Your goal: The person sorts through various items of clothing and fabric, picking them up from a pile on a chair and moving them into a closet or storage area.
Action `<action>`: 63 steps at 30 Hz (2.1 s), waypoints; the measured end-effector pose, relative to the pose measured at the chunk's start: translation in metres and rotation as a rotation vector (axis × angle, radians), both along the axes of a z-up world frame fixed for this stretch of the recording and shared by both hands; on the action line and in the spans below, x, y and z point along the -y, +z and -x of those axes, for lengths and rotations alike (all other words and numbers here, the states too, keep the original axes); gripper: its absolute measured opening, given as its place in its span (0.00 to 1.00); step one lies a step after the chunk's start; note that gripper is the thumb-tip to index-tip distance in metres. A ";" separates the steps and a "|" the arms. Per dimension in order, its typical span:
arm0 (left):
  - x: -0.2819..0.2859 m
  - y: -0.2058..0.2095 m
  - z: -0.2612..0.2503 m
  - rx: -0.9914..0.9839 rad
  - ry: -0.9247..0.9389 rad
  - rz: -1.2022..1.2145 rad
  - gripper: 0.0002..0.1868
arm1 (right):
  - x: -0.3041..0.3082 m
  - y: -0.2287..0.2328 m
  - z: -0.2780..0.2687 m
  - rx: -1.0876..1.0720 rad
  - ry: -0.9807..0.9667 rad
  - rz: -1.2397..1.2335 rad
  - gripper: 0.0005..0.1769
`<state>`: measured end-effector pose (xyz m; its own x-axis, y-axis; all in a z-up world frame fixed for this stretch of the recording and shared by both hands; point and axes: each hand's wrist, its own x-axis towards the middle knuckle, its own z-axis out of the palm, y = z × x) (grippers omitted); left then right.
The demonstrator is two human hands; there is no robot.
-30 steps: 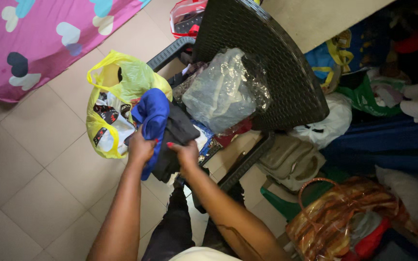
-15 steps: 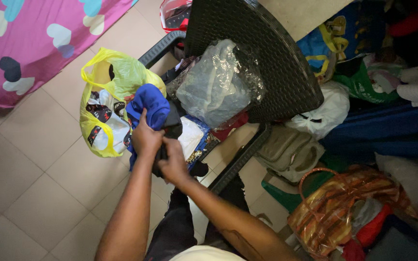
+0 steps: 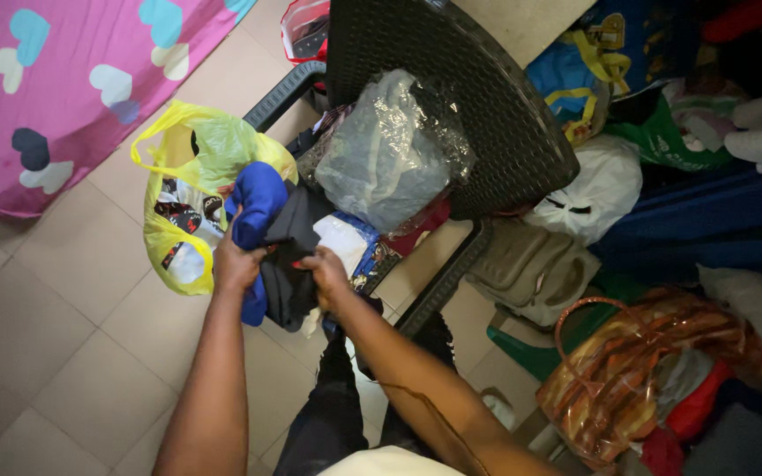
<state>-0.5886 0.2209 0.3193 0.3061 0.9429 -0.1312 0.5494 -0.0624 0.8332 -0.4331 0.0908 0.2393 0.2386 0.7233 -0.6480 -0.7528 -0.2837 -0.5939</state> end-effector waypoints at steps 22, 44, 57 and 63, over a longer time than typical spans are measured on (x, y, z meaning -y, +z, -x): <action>0.015 0.082 -0.051 -0.404 -0.036 0.186 0.49 | -0.032 0.030 -0.016 -0.075 -0.132 0.050 0.19; 0.149 0.107 -0.081 0.695 -0.012 1.519 0.40 | 0.233 0.192 -0.187 0.278 0.416 -0.194 0.58; 0.217 0.046 -0.459 0.367 -0.722 0.961 0.49 | 0.430 0.142 -0.399 0.281 -0.500 0.203 0.49; 0.263 -0.053 -0.594 0.321 -0.522 0.837 0.63 | 0.442 0.028 -0.558 0.238 -0.669 0.273 0.46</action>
